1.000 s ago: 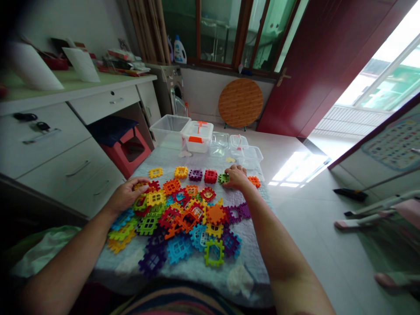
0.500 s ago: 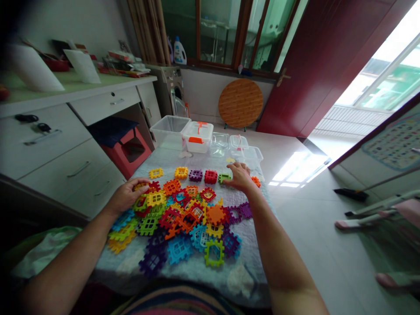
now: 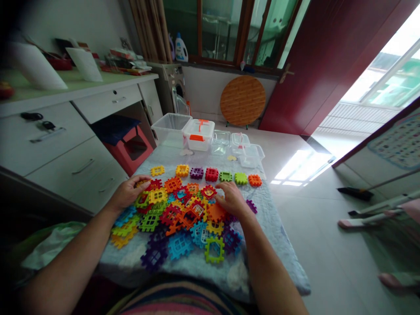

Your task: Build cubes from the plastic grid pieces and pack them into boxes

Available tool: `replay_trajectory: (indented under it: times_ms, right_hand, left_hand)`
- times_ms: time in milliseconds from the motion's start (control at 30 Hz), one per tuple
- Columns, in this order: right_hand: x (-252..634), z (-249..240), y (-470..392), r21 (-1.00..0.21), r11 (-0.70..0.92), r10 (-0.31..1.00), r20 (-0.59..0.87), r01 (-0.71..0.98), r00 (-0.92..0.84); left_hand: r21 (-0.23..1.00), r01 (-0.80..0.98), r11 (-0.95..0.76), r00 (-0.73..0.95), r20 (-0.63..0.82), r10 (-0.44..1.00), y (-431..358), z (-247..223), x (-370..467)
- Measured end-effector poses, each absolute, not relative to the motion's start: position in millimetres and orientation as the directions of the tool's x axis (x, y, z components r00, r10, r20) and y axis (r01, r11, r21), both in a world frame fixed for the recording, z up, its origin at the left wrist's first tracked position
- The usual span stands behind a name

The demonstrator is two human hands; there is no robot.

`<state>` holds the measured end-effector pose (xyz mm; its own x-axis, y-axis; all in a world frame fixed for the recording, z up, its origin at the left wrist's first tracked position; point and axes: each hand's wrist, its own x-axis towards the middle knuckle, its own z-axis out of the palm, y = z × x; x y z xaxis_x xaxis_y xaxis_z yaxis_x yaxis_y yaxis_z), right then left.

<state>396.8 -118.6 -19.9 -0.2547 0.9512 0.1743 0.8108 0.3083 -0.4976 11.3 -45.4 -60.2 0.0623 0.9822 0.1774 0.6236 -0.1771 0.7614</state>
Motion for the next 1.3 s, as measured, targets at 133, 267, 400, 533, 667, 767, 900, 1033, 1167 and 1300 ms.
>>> replay_trajectory:
  times_ms: [133,267,400,533,667,767,900,1033,1167,1300]
  right_hand:
    - [389,-22,-120,-0.485,0.336,0.942,0.173,0.807,-0.288]
    - [386,-22,-120,-0.493,0.357,0.934,0.178,0.793,-0.309]
    - [383,-24,-116,-0.493,0.344,0.939,0.172,0.8,-0.298]
    - [383,-29,-112,-0.517,0.306,0.952,0.178,0.799,-0.249]
    - [385,-34,-112,-0.58,0.247,0.969,0.164,0.776,-0.186]
    - [386,-37,-113,-0.616,0.242,0.97,0.172,0.75,-0.171]
    - [388,-37,-114,-0.608,0.275,0.96,0.217,0.745,-0.178]
    - [392,-35,-115,-0.602,0.307,0.949,0.252,0.737,-0.189]
    - [397,-38,-116,-0.613,0.313,0.944,0.285,0.726,-0.166]
    - [401,-42,-116,-0.614,0.306,0.943,0.299,0.727,-0.145]
  left_hand:
    - [0.774,0.612,-0.166,0.064,0.16,0.985,-45,-60,11]
    - [0.808,0.565,-0.165,0.05,0.166,0.985,-46,-60,11]
    - [0.851,0.502,-0.157,0.042,0.157,0.987,-48,-58,12]
    - [0.914,0.391,-0.109,0.03,0.106,0.994,-49,-59,10]
    - [0.958,0.276,-0.081,0.033,0.074,0.997,-47,-64,6]
    - [0.984,0.174,-0.047,0.039,0.04,0.998,-49,-61,8]
    - [0.997,0.07,0.031,0.034,-0.034,0.999,-57,-47,14]
    - [0.998,0.017,0.068,0.011,-0.068,0.998,-61,-41,16]
    - [0.995,0.093,-0.023,0.007,0.022,1.0,-58,-46,13]
    - [0.895,0.39,-0.214,0.089,0.195,0.977,-50,-51,11]
